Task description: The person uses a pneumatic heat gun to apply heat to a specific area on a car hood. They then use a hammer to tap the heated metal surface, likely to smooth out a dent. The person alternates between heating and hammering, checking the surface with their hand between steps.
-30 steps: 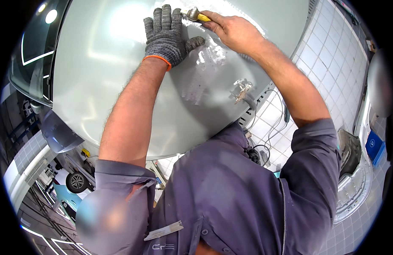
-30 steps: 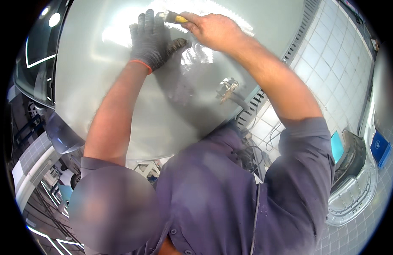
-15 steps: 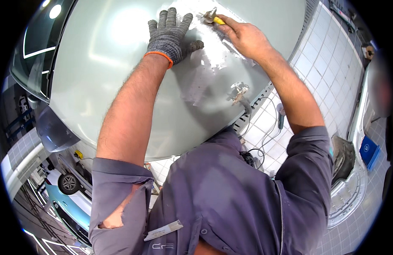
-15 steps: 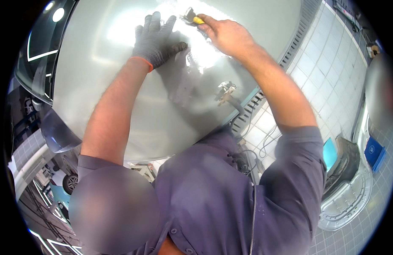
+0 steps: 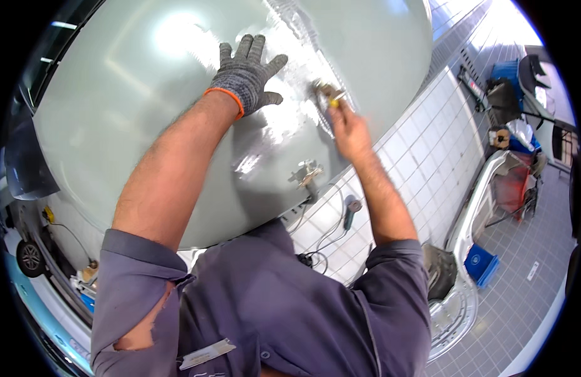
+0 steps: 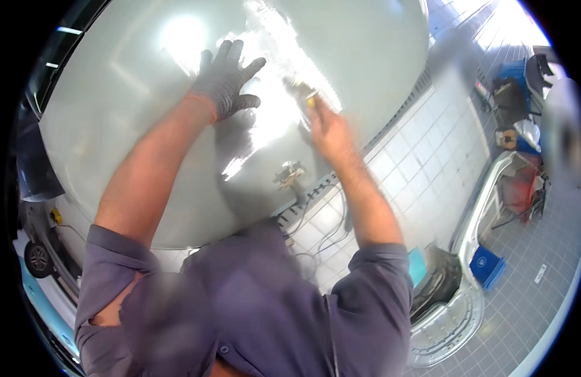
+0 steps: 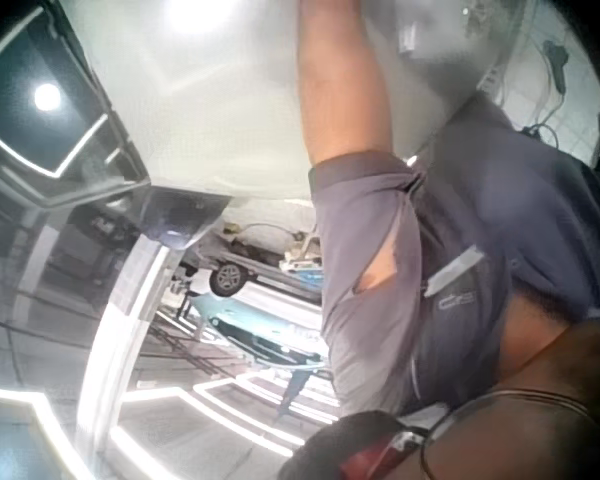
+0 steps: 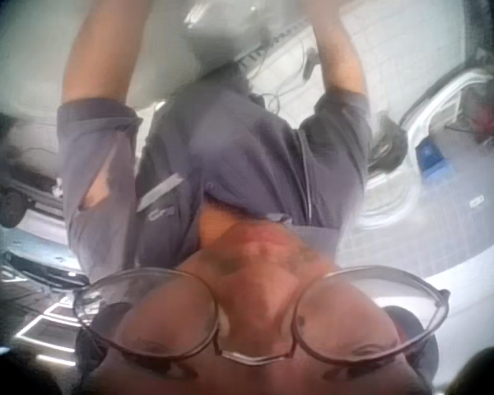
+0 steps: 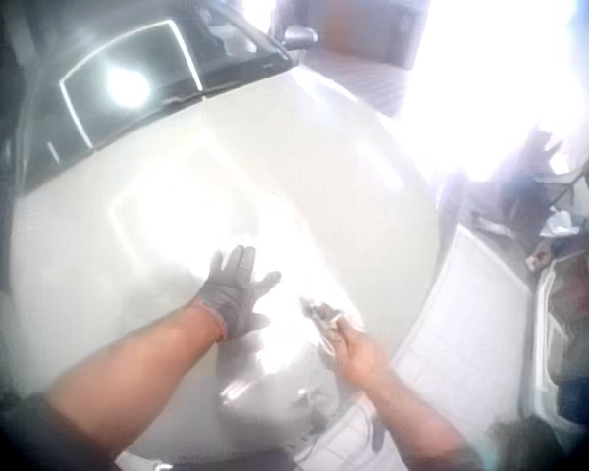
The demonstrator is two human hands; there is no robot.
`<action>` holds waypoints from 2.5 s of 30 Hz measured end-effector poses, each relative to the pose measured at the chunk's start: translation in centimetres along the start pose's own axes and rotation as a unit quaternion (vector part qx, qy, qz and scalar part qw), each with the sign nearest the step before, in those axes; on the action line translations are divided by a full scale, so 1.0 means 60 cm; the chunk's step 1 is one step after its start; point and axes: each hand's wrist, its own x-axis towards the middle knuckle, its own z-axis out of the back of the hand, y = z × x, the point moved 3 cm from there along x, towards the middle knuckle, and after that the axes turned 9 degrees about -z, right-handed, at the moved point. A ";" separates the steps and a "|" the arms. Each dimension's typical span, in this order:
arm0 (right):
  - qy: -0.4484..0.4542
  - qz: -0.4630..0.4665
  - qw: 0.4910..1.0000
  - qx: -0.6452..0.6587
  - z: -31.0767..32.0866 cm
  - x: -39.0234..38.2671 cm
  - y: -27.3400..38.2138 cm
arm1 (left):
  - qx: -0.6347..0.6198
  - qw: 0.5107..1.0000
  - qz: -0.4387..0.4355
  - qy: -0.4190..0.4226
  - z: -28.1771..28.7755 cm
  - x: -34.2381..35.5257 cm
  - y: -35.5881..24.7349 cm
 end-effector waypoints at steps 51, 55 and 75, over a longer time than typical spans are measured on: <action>-0.078 0.017 0.995 0.061 0.008 0.044 0.016 | -0.027 0.992 -0.016 -0.126 -0.027 0.001 0.005; -0.032 0.043 0.999 0.002 0.032 0.057 0.053 | -0.014 0.992 -0.019 -0.128 -0.030 0.006 0.004; -0.002 0.083 0.993 -0.083 0.027 0.085 0.117 | 0.003 1.000 0.005 0.000 -0.036 0.026 -0.003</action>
